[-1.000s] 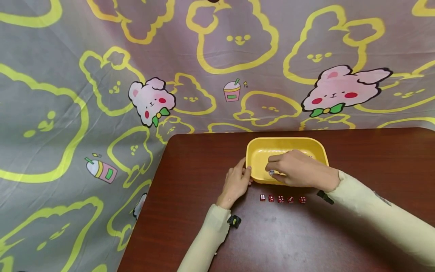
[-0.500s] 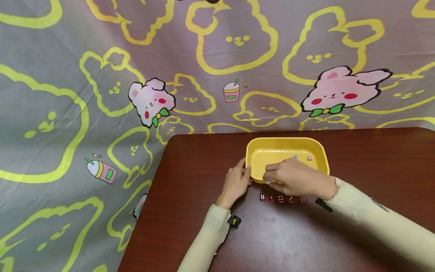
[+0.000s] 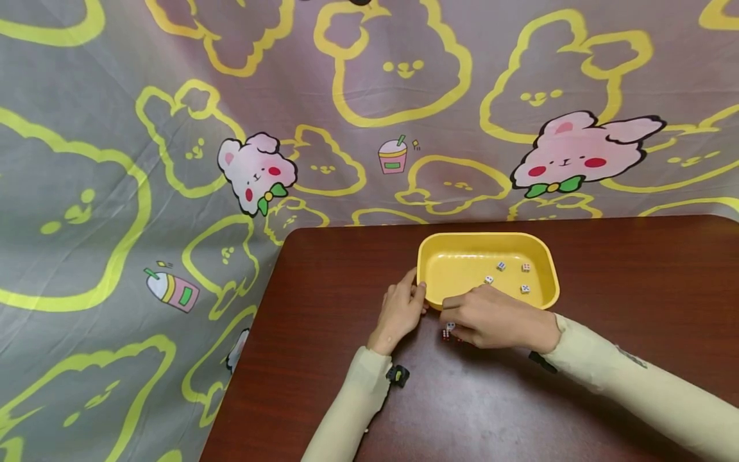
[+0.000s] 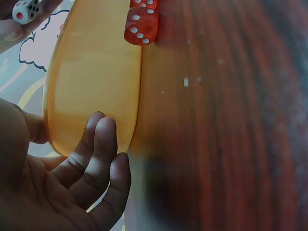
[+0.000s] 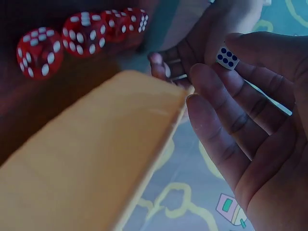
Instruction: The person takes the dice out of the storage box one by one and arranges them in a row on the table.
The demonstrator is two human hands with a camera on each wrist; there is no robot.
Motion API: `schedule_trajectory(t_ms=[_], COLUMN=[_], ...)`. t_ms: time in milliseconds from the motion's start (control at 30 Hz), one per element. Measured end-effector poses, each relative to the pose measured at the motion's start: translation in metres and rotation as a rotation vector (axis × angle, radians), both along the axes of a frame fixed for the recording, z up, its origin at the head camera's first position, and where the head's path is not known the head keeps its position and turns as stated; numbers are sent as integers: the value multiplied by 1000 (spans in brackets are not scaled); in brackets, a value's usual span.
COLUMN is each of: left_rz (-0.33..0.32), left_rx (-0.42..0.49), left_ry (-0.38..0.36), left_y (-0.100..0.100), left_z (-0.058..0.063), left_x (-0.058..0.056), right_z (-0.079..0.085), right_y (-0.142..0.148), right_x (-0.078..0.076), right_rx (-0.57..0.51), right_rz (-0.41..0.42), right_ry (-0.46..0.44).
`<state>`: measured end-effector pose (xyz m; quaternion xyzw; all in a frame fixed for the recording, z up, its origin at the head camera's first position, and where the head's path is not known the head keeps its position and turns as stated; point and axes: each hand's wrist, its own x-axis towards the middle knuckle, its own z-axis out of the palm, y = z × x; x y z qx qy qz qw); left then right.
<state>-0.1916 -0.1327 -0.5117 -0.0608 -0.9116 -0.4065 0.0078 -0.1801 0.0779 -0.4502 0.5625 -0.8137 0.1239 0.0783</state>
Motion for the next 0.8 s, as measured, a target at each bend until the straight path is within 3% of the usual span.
schedule_trajectory(t_ms=[533, 800], left_rz=[-13, -19], left_rx=[-9, -2], left_ry=[18, 18], left_y=[-1, -2], left_z=[0, -1], left_x=[-2, -1], right_z=[-13, -20], right_y=[-6, -8], right_x=[8, 10], right_rx=[13, 0], right_rz=[6, 12], right_ry=[-62, -41])
